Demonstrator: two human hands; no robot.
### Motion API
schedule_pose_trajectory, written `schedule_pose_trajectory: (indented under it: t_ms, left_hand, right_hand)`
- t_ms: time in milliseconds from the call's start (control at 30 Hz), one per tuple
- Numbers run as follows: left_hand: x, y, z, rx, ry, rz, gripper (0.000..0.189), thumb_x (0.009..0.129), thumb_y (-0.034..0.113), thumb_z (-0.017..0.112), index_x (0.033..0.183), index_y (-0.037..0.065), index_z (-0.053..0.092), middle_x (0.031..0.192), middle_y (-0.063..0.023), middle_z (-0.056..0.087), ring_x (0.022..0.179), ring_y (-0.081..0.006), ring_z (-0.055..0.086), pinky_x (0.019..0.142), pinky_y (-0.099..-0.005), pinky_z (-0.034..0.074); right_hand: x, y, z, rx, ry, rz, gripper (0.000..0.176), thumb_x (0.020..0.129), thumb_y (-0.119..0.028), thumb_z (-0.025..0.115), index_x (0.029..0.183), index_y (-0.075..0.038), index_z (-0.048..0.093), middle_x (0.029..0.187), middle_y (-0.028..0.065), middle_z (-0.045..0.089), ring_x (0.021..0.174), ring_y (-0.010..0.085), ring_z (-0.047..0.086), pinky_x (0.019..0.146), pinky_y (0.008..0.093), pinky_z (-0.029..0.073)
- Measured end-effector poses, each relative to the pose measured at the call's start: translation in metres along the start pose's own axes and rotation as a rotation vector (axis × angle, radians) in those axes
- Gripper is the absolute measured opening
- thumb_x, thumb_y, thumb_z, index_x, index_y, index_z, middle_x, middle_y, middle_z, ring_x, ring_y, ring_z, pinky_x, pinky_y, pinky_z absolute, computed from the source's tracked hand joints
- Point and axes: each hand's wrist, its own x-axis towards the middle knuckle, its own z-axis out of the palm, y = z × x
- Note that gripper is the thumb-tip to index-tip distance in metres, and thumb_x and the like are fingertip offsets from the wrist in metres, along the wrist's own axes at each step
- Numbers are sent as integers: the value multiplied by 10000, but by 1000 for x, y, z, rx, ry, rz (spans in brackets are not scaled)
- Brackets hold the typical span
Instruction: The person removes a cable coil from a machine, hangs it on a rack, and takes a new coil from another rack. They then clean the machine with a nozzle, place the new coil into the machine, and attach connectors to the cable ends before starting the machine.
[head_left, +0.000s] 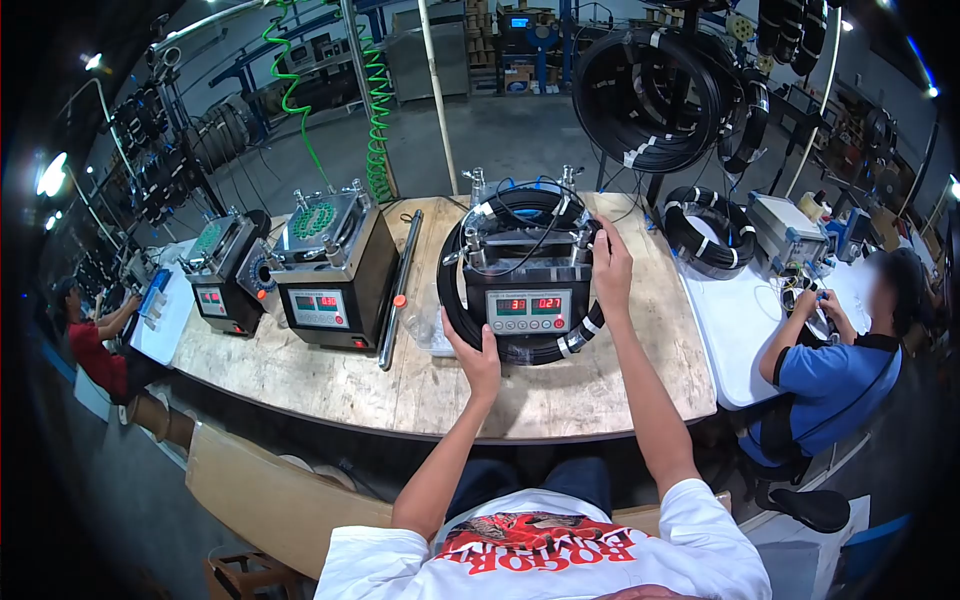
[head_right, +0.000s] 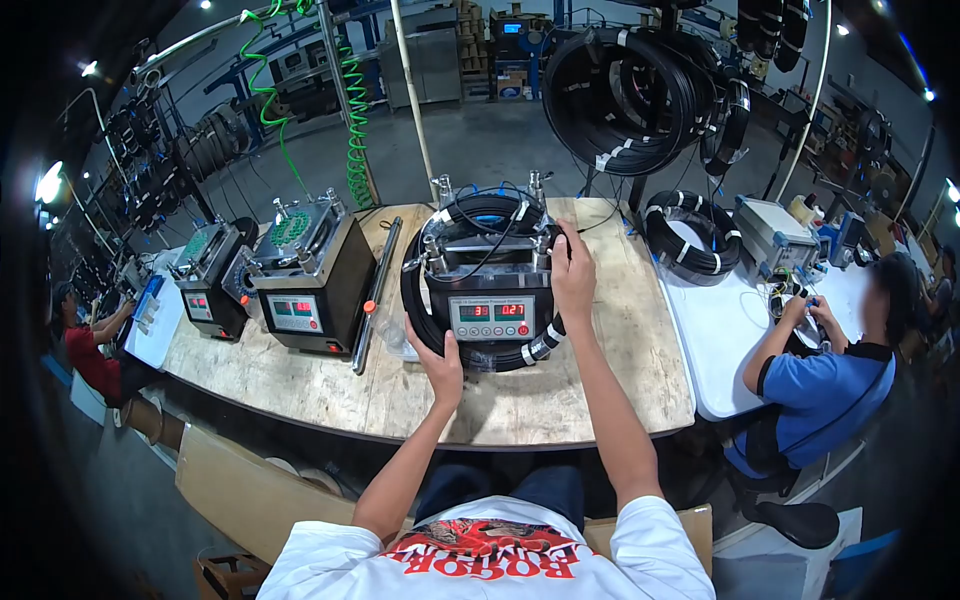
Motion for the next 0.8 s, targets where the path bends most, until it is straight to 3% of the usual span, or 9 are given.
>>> schedule_pose_trajectory:
  t_ms: [167,200,300,500,533,633,800]
  left_hand:
    - [13,-15,-8,-43,1,-39,727,1011,175,651,1573,-19,233,1533,-228,368,1404,-359,414,1203,-433,290]
    - [23,-13,-9,-68,37,10,658,1029,232,643,1528,-30,304,1432,-201,433,1294,-319,478,1149,-424,344]
    - [71,-2,-13,-56,8,72,587,1052,292,602,1503,-13,379,1388,-200,462,1274,-317,489,1140,-423,348]
    - [150,66,-8,198,-240,81,531,1066,385,566,1463,34,522,1282,-236,579,1231,-366,559,1087,-421,415]
    - [155,50,-1,133,-195,223,541,1069,426,540,1428,22,574,1293,-255,652,1238,-386,610,1055,-419,447]
    - [150,49,-2,110,-246,33,558,1078,468,485,1384,19,613,1292,-249,686,1221,-394,647,1033,-415,466]
    - [149,51,-1,92,-244,56,596,1078,510,448,1367,20,626,1207,-242,718,1147,-403,681,996,-419,492]
  right_hand:
    - [-2,-7,0,-18,22,5,392,1085,-268,486,1349,-31,654,1261,228,710,1175,385,676,1000,408,504]
    - [-2,-5,1,-21,32,-11,389,1084,-263,490,1350,-31,655,1249,231,714,1160,386,681,993,410,507]
    - [-2,-6,0,-28,33,-2,389,1082,-262,496,1352,-30,654,1237,234,718,1147,385,685,986,408,510]
    - [-3,-7,0,-28,29,21,387,1077,-261,510,1356,-36,657,1227,236,720,1134,374,690,975,398,515]
    - [-3,-6,0,-15,38,6,388,1076,-264,514,1353,-34,659,1227,237,720,1130,374,691,976,398,515]
    - [-3,4,3,13,52,-37,395,1071,-273,526,1350,-27,660,1237,237,717,1128,375,689,981,402,513]
    - [-15,-15,-7,-70,-4,14,451,1062,-278,552,1440,-34,585,1370,225,649,1235,381,634,1039,411,485]
